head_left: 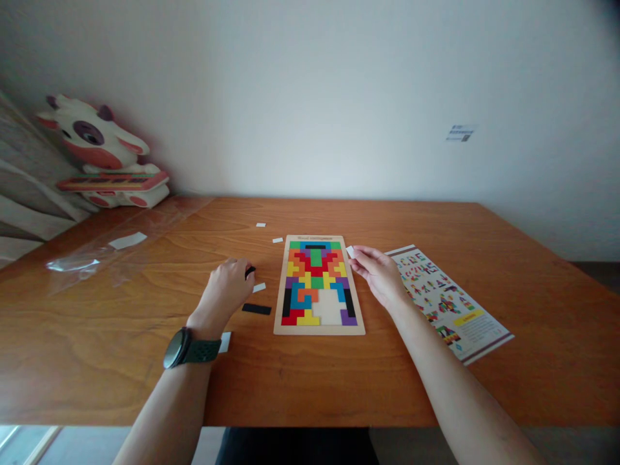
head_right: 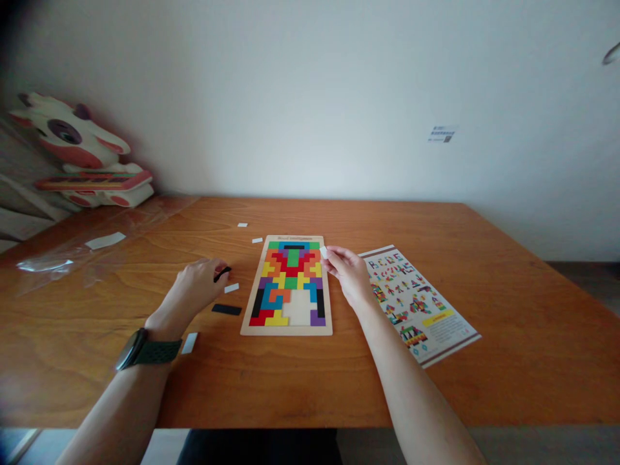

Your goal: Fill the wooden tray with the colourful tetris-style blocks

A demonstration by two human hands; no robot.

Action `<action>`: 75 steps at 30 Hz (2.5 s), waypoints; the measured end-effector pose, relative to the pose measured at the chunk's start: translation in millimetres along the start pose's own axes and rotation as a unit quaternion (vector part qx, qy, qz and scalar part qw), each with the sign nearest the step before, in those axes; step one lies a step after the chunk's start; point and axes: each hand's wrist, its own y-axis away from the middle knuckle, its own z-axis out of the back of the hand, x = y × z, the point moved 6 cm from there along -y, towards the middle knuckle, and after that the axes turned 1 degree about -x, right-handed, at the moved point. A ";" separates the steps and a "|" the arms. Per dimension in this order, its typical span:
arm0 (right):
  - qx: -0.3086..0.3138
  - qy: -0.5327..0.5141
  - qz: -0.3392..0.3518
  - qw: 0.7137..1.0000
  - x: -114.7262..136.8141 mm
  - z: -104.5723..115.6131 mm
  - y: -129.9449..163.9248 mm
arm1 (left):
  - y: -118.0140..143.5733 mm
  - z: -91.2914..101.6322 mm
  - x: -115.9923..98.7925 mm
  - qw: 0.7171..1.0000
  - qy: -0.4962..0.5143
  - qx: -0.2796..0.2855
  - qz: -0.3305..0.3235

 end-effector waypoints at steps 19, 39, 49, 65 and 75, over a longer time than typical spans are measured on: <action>-0.041 0.097 0.053 0.993 7.3 18.2 -6.7 | 4.0 1.9 -16.3 0.980 0.138 0.013 -0.141; -0.025 0.200 0.088 0.975 4.9 21.8 -10.7 | 2.4 -13.9 5.3 0.917 0.328 0.225 -0.037; -0.020 0.264 0.095 0.960 6.0 22.5 -9.7 | 6.7 -9.4 -4.3 0.929 0.274 0.240 -0.061; -0.045 0.523 0.149 0.838 15.9 18.6 -1.8 | 26.6 -4.5 -97.9 0.855 0.466 0.104 -0.202; -0.036 0.513 0.140 0.846 16.3 17.4 -2.6 | 46.0 -6.2 -118.6 0.868 0.330 0.081 -0.362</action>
